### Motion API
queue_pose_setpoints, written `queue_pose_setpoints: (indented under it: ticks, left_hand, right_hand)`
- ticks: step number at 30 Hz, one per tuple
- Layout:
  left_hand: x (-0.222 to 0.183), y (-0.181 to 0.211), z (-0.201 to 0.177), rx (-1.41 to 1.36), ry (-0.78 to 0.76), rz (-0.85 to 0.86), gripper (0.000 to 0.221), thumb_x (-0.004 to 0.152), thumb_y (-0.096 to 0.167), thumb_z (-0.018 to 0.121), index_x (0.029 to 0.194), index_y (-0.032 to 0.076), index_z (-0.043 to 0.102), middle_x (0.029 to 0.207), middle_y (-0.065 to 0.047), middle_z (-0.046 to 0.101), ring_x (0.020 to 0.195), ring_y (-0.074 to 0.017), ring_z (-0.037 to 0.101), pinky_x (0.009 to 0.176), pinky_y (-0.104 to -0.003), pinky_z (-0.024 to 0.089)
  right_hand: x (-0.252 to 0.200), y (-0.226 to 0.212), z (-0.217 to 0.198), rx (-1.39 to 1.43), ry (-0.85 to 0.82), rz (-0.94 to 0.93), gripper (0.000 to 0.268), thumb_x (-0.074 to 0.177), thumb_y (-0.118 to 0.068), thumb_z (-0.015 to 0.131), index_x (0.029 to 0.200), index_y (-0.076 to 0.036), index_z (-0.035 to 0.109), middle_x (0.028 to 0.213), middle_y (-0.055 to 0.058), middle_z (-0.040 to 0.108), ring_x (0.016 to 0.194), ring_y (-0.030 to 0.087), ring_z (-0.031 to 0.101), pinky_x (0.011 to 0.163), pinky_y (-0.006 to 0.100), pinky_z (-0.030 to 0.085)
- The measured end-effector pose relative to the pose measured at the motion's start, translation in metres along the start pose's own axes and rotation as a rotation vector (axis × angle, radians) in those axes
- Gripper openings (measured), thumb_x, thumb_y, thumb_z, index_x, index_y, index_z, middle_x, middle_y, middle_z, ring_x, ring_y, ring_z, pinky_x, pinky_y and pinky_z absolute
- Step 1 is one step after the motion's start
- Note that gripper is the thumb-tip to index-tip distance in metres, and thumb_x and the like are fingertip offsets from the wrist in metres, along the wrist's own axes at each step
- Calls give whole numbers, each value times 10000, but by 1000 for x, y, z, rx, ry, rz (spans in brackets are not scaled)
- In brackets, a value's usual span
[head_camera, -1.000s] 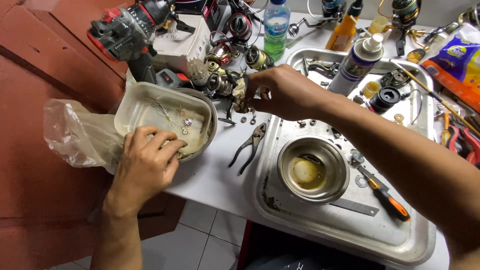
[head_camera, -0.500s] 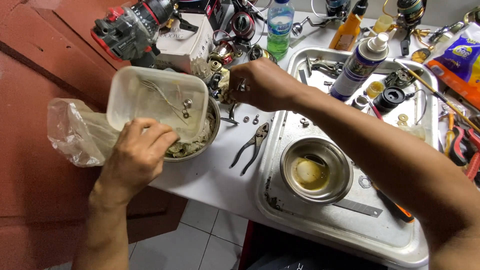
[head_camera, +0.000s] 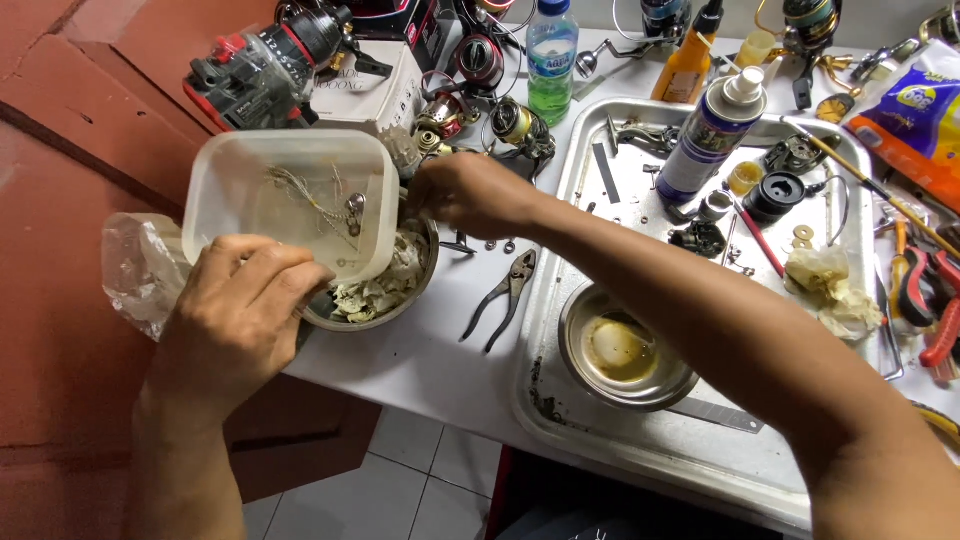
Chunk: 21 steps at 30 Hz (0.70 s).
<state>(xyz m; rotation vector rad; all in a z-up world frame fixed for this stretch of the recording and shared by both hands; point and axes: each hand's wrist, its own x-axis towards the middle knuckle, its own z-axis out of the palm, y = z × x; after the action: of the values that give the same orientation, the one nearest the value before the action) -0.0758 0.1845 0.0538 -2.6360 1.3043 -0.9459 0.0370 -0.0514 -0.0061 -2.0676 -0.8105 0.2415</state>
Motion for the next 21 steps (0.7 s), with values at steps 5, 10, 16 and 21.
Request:
queue_pose_setpoints:
  ticks: [5, 10, 16, 21]
  left_hand:
    - [-14, 3, 25, 8, -66, 18, 191, 780, 20, 661, 970, 37, 672, 942, -103, 665, 870, -257, 531, 758, -358, 491]
    - [-24, 7, 49, -30, -110, 16, 282, 696, -13, 556, 951, 81, 632, 971, -48, 629, 874, -268, 536, 740, -380, 447]
    - [-22, 16, 62, -38, -196, -54, 275, 706, 18, 573, 944, 131, 652, 973, -9, 630, 902, -256, 537, 757, -380, 459]
    - [-20, 18, 67, -30, -231, -105, 312, 682, 74, 640, 985, 145, 659, 999, 8, 636, 945, -247, 532, 788, -387, 476]
  right_hand:
    - [-32, -8, -28, -75, 64, 86, 125, 844, -94, 590, 965, -97, 625, 1012, 73, 685, 906, 180, 672, 819, 316, 568]
    - [-97, -27, -68, -208, 89, 19, 126, 841, -151, 614, 952, -92, 627, 965, 54, 696, 856, 183, 677, 751, 323, 537]
    - [-188, -44, -113, -333, 175, 241, 173, 840, -249, 586, 976, -155, 637, 890, -15, 711, 690, 131, 668, 583, 276, 497]
    - [-247, -38, -125, -532, 112, 630, 252, 823, -326, 562, 1034, -212, 638, 944, -37, 728, 709, 144, 706, 633, 309, 545]
